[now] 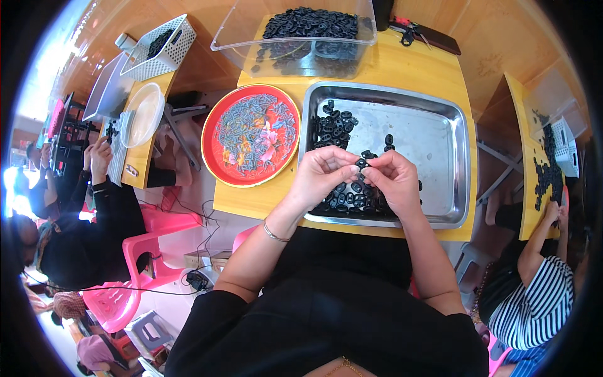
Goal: The person sits at a yellow table and repeatedly picks up small black plastic components from a metal tray. They insert a small metal pin from a red plate into the center of each black component and place the assembled unit back onto the tray.
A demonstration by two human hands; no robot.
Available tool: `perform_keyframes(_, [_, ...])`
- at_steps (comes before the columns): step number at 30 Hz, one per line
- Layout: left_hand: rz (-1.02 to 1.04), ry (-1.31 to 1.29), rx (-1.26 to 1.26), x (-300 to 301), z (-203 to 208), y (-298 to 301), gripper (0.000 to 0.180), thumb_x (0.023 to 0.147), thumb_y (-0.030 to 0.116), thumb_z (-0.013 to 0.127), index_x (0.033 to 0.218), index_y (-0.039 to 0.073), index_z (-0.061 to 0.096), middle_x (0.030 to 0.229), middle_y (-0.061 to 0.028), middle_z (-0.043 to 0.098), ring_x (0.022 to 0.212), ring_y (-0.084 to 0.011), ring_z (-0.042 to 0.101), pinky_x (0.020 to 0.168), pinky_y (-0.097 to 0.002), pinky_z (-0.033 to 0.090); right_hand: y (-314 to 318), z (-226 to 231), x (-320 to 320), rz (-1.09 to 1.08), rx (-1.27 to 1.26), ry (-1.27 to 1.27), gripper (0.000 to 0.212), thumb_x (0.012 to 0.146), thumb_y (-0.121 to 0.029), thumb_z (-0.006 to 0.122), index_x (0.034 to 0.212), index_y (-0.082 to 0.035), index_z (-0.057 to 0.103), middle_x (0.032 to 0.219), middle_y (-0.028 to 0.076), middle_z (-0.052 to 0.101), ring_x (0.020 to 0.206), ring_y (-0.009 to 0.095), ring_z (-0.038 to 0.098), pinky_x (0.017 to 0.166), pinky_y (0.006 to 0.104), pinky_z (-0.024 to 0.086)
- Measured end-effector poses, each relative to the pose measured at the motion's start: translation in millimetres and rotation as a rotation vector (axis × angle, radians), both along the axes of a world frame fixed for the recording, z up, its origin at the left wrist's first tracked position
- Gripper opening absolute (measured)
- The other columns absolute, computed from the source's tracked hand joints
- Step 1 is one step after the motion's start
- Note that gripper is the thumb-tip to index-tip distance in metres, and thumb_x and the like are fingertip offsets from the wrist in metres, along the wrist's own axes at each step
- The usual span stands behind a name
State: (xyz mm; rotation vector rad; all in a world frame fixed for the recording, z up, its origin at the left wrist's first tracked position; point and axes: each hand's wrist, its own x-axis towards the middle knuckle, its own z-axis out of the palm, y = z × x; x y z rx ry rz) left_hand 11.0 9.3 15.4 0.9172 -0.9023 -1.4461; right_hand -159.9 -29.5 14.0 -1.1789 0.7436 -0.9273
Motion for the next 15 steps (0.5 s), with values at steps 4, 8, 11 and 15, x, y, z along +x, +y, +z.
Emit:
perform_keyframes(4, [0.037,-0.036,-0.042,-2.5,-1.3,1.7,0.013,0.079,-0.002,0.063,0.092,0.000,0.061,0.081,-0.0050,0.064,0.071,-0.0080,0.060,0.065,-0.0207,0.050,1.0,0.9,1.7,-0.027,-0.021,0.056,0.010,0.078,0.003,0.064,0.085,0.000,0.058,0.079,0.005,0.063,0.068,0.007,0.060,0.061,0.0199,0.050])
perform_keyframes(8, [0.034,-0.045,-0.068,-1.7,-1.3,2.2,0.014,0.079,-0.003,0.063,0.092,0.001,0.060,0.081,-0.0048,0.064,0.071,-0.0081,0.060,0.065,-0.0209,0.050,1.0,3.6,2.0,-0.028,-0.037,0.052,0.009,0.078,0.003,0.064,0.084,0.000,0.058,0.078,0.005,0.063,0.068,0.007,0.060,0.061,0.0201,0.050])
perform_keyframes(11, [0.007,-0.033,-0.052,0.6,-2.7,2.3,0.013,0.079,-0.003,0.062,0.092,0.001,0.060,0.081,-0.0046,0.064,0.071,-0.0085,0.060,0.065,-0.0208,0.050,0.5,2.6,0.4,0.002,-0.012,0.027,0.009,0.078,0.003,0.064,0.083,0.000,0.058,0.079,0.005,0.063,0.068,0.007,0.060,0.061,0.0203,0.050])
perform_keyframes(15, [-0.035,-0.016,-0.008,2.7,-0.4,2.7,0.013,0.080,-0.003,0.062,0.092,0.001,0.060,0.081,-0.0047,0.063,0.072,-0.0085,0.060,0.066,-0.0209,0.050,0.9,0.0,0.3,0.024,0.013,0.025,0.011,0.077,0.003,0.064,0.085,-0.001,0.057,0.079,0.005,0.063,0.068,0.007,0.060,0.061,0.0202,0.050])
